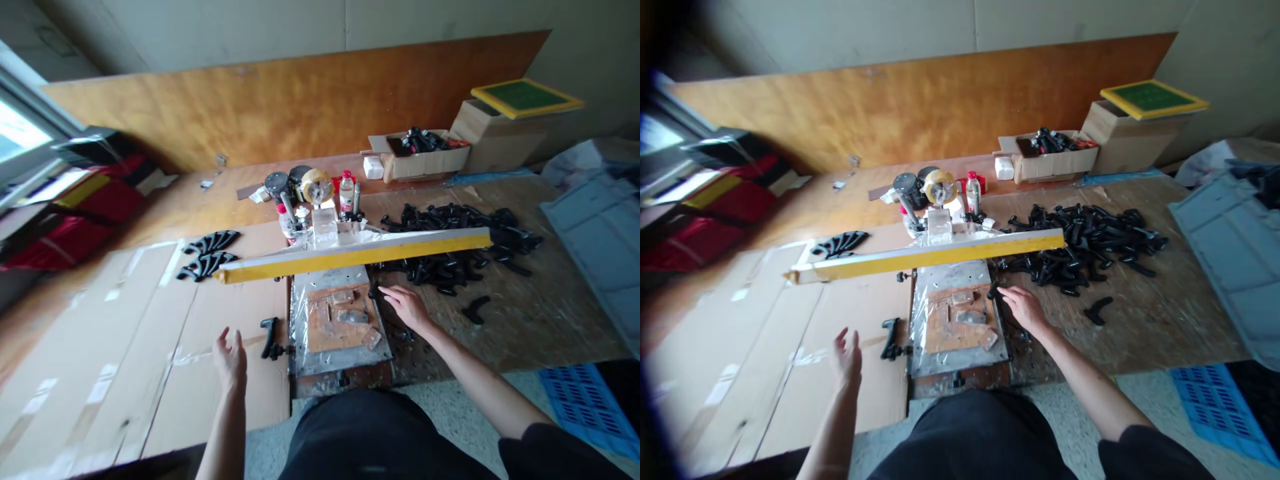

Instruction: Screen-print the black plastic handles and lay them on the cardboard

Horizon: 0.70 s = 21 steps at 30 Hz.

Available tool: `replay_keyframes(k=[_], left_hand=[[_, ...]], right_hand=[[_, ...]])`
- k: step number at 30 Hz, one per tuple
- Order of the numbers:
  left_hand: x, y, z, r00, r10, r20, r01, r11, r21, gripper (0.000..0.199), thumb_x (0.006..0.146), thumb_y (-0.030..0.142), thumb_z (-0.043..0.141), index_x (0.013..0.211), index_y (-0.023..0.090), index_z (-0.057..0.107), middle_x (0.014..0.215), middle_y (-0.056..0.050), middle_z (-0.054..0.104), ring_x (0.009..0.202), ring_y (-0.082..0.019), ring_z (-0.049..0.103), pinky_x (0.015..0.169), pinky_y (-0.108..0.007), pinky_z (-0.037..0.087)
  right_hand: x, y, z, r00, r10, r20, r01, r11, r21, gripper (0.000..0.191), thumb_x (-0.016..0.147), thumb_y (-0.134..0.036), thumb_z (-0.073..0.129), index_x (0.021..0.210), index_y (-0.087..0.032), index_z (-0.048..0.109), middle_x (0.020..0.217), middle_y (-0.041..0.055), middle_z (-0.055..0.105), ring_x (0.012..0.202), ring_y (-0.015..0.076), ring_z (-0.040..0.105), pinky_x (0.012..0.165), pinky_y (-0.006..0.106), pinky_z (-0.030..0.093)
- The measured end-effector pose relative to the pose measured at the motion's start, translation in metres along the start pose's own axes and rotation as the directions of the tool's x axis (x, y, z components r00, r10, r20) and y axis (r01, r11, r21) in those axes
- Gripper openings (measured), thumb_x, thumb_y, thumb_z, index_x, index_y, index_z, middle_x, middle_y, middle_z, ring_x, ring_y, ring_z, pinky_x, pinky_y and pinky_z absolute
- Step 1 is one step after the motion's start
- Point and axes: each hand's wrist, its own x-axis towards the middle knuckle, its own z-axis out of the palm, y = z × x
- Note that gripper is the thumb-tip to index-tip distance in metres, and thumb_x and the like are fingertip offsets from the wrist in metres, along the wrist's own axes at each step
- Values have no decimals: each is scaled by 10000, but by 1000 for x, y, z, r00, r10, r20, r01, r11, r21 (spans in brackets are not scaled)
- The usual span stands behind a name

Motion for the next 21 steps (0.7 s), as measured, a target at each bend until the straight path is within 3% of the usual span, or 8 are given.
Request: replay_keyframes(k=[3, 5, 8, 12, 16, 19, 21], left_hand=[[-13, 66, 10, 995, 96, 13, -92, 979, -185, 474, 825, 517, 529, 1179, 208, 588, 1205, -118, 607, 1183, -264, 543, 1000, -422, 425], [-17, 112, 15, 980, 200, 14, -189, 946, -265, 448, 849, 503, 526, 1167, 198, 608, 1179, -111, 625, 1141, -233, 563, 991, -386, 430], [-25, 177, 14, 943, 333, -4, -306, 864, -399, 403, 859, 482, 538, 1093, 171, 646, 984, -76, 661, 959, -172, 611, 864, -295, 490], [-41, 243, 3, 895, 446, -13, -376, 738, -561, 406, 902, 453, 483, 1104, 147, 656, 715, -8, 595, 627, -92, 561, 592, -185, 461], [-58, 268, -6, 865, 476, 157, -311, 755, -577, 484, 941, 479, 395, 1086, 115, 680, 466, 49, 430, 439, -83, 433, 457, -185, 368], [-63, 257, -7, 861, 435, 264, -226, 792, -567, 527, 911, 553, 420, 973, 120, 714, 574, -2, 566, 532, -103, 518, 505, -201, 415], [-66, 238, -10, 847, 394, 357, -137, 810, -570, 560, 876, 611, 449, 913, 123, 721, 733, -44, 651, 647, -128, 574, 574, -217, 451]], right_hand=[[25, -48, 11, 945, -306, 117, 308, 951, -5, 347, 942, -157, 460, 1211, -249, 660, 1029, 65, 687, 956, 180, 603, 849, 297, 498], [37, -75, 21, 890, -402, 217, 421, 906, -48, 316, 947, -152, 463, 1147, -245, 689, 975, 61, 671, 935, 175, 578, 817, 280, 480], [46, -94, 29, 852, -408, 329, 473, 869, -148, 259, 957, -195, 471, 1060, -233, 706, 932, 57, 636, 938, 183, 544, 772, 274, 459], [47, -97, 26, 869, -350, 350, 430, 883, -186, 250, 952, -187, 462, 1041, -216, 694, 974, 75, 628, 988, 202, 530, 802, 300, 459], [47, -106, 38, 864, -400, 306, 443, 892, -84, 315, 924, -257, 545, 1225, -198, 617, 1241, 111, 603, 1211, 241, 480, 1014, 394, 390], [44, -110, 52, 804, -488, 340, 494, 866, 76, 534, 840, -390, 674, 1314, -182, 545, 1408, 125, 504, 1308, 271, 428, 1081, 440, 343], [40, -98, 50, 846, -413, 339, 387, 911, 144, 475, 821, -434, 688, 1226, -201, 598, 1324, 94, 579, 1191, 247, 537, 1003, 418, 432]])
